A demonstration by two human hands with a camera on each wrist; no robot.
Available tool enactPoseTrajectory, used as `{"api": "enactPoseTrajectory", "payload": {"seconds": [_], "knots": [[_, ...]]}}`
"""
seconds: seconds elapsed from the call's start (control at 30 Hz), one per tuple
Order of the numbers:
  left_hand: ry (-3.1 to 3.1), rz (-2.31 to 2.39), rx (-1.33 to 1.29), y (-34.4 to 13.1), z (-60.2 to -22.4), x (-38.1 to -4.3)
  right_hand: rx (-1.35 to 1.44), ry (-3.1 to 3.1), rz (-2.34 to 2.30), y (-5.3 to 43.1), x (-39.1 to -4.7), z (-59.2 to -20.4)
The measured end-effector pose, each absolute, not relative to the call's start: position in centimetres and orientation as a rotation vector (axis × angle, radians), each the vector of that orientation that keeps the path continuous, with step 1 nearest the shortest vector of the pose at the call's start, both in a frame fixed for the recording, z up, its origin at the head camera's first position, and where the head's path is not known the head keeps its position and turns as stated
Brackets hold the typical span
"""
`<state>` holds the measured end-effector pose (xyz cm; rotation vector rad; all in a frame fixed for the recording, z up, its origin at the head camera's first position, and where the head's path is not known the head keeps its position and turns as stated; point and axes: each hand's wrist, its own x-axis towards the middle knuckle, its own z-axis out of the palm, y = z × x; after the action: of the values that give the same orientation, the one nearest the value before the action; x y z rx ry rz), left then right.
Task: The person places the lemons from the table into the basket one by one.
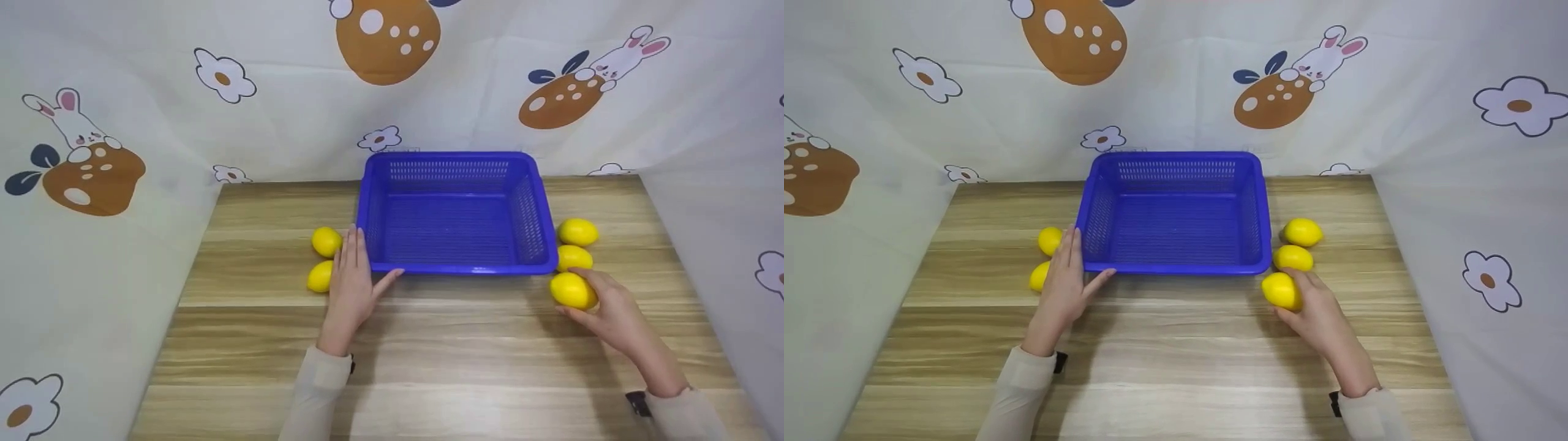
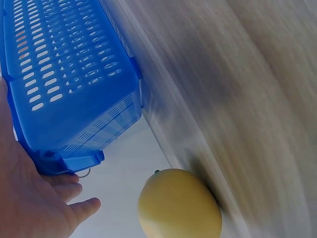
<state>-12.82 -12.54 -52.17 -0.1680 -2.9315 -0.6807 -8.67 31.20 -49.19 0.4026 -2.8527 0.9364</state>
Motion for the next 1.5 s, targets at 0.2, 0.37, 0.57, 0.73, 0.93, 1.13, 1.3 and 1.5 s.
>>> {"api": "enactPoseTrajectory", "payload": {"seconds": [0.2, 0.37, 0.57, 0.73, 0.93, 1.13, 1.3, 1.5], "knots": [[-2.93, -0.672, -0.163, -12.5, -52.1, -12.7, 0.418, -2.874, 0.932, 30.9, -9.0, -48.8], [-2.933, -0.67, -0.168, -12.5, -52.2, -12.8, 0.429, -2.859, 0.922, 30.8, -9.1, -48.5], [-2.941, -0.651, -0.174, -12.5, -52.1, -12.8, 0.435, -2.867, 0.921, 30.7, -9.2, -48.2], [-2.939, -0.643, -0.158, -12.4, -52.1, -12.7, 0.426, -2.892, 0.934, 30.5, -9.3, -47.7], [-2.942, -0.623, -0.14, -12.3, -52.1, -12.7, 0.421, -2.898, 0.93, 30.3, -9.3, -47.2], [-2.931, -0.618, -0.145, -12.2, -52.1, -12.7, 0.442, -2.877, 0.92, 30.2, -9.6, -46.8], [-2.922, -0.615, -0.148, -12.3, -52.1, -12.7, 0.468, -2.84, 0.929, 29.9, -9.8, -46.5], [-2.925, -0.619, -0.135, -12.2, -52.1, -12.7, 0.476, -2.849, 0.927, 29.7, -10.1, -45.8]]}}
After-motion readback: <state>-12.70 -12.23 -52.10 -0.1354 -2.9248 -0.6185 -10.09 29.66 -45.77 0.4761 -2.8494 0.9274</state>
